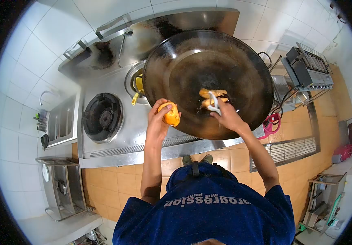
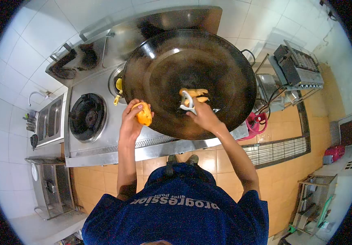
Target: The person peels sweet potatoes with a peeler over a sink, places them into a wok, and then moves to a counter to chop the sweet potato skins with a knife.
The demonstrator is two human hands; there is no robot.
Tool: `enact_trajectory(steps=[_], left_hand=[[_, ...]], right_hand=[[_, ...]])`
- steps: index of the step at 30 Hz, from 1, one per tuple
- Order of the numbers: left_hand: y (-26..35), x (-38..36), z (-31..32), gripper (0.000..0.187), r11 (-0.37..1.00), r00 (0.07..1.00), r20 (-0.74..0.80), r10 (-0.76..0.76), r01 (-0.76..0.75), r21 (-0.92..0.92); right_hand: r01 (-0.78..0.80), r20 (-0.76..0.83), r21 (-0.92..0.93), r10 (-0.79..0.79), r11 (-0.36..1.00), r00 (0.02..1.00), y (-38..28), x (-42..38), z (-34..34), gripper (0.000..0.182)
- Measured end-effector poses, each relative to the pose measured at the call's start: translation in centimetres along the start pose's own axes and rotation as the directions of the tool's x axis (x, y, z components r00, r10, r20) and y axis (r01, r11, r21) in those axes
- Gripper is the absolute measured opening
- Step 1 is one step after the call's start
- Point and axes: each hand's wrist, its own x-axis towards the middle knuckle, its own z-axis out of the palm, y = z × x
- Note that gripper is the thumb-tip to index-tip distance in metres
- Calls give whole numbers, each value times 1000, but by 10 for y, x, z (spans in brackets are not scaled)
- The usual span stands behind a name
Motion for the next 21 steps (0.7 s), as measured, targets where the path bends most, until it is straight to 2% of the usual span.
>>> enact_trajectory(steps=[2,3,5,6,7,9,11,13,14,15,17,21], left_hand=[[-1,3,1,22,1000,1000,15,-11,11,8],[-1,3,5,23,1000,1000,18,-25,25,2],[1,5,11,25,999,999,22,-41,41,-3],[1,6,14,28,997,995,86,-54,50,51],[1,8,16,31,993,986,150,-70,55,105],[-4,17,21,33,986,972,211,-103,72,153],[-11,24,28,36,976,952,274,-133,78,202],[-26,30,41,40,928,928,307,-209,89,362],[-33,33,48,43,897,932,266,-245,114,427],[-41,34,55,42,889,930,297,-219,65,453],[-63,40,58,42,907,939,296,-176,39,419],[-71,33,78,36,953,958,237,-160,87,291]], right_hand=[[-41,-142,42,46,998,989,-5,-3,-16,33],[-42,-143,41,47,998,989,-10,-6,-27,33],[-70,-312,131,108,989,944,-17,-16,-46,31],[-94,-359,121,132,988,924,-16,-20,-55,27],[-175,-375,139,215,975,902,-28,-25,-67,23],[-182,-386,329,308,927,870,-16,-33,-73,19],[-193,-401,352,334,916,853,-16,-39,-70,18],[-192,-265,563,396,804,879,-22,-37,-53,22],[-173,-243,511,334,842,910,-25,-35,-43,33],[-137,-253,479,286,867,924,-37,-29,-35,42],[-37,-318,418,185,908,930,-46,-18,-22,50],[-27,-304,314,128,949,944,-46,2,-26,57]])
